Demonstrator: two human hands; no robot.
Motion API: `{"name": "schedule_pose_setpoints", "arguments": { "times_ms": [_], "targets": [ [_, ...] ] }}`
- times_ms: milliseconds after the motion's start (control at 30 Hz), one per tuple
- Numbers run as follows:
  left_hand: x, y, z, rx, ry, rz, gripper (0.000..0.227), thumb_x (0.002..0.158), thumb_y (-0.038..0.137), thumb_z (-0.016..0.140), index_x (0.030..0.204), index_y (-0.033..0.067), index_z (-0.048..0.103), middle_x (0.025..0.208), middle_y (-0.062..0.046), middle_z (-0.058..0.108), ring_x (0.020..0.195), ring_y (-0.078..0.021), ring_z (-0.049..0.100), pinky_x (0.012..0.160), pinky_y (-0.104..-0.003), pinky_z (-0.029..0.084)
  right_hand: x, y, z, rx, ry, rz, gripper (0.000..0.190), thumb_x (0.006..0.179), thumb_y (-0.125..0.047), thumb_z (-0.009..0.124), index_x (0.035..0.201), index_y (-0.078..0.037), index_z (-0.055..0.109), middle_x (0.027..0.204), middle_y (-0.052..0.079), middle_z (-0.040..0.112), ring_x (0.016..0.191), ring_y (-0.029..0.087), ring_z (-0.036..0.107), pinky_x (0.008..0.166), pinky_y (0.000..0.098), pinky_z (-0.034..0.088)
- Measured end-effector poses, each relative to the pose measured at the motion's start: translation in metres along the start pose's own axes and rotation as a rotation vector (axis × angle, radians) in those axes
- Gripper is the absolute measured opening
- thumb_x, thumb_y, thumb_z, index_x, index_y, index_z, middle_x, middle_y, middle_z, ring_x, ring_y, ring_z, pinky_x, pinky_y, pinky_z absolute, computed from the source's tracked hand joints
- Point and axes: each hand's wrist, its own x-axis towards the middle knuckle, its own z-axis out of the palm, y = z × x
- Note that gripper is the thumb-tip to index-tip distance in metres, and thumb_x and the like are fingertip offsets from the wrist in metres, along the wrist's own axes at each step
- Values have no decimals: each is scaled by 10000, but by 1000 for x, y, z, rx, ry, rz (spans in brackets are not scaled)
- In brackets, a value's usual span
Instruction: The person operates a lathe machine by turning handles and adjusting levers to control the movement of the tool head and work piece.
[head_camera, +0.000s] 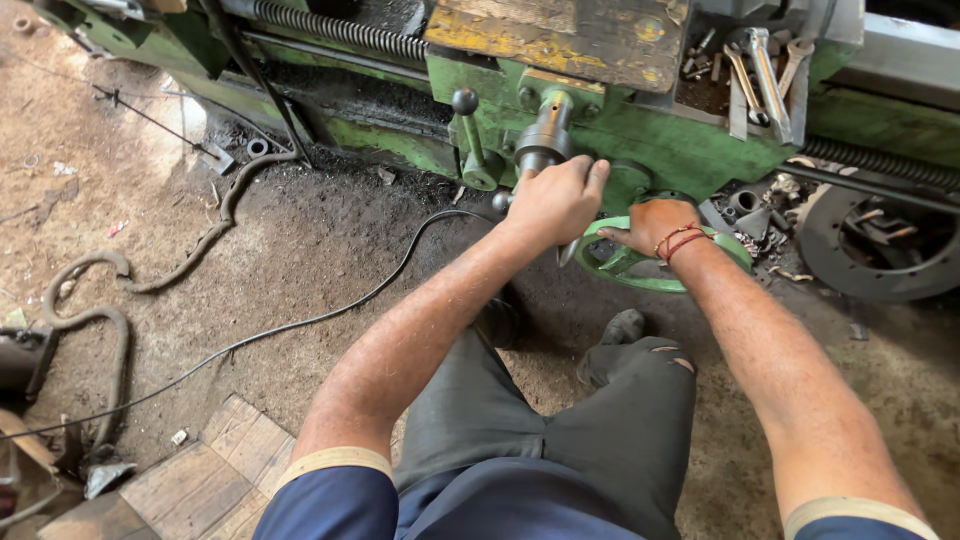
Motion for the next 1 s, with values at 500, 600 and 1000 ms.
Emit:
{"name": "schedule_pose_setpoints", "arguments": {
  "times_ms": [500, 600, 1000],
  "targets": [
    [-9, 17, 12, 139, 41, 69, 412, 1013, 360, 428, 879, 71, 688, 869, -155, 747, 863, -394, 691, 893, -564, 408, 10, 5, 14, -8, -28, 28, 648, 881, -670, 615, 1037, -67, 792, 1053, 178, 776, 997, 355, 745, 885, 477, 581],
    [-10, 15, 17, 156, 86, 100, 397, 1005, 353, 459, 845, 71, 688, 842, -157, 744, 834, -391, 688, 864, -557, 411, 8, 4, 10, 7, -40, 34, 665, 906, -677, 599, 1032, -54, 796, 1058, 183, 773, 1003, 356, 743, 884, 476, 584],
    [-14, 8, 35, 237, 249, 219, 333, 968, 309, 566, 777, 61, 679, 726, -177, 709, 722, -380, 677, 818, -521, 428, 4, 2, 5, -17, -59, 12, 586, 923, -594, 589, 1051, -58, 789, 1071, 164, 773, 1014, 343, 743, 886, 471, 588]
  ]
}}
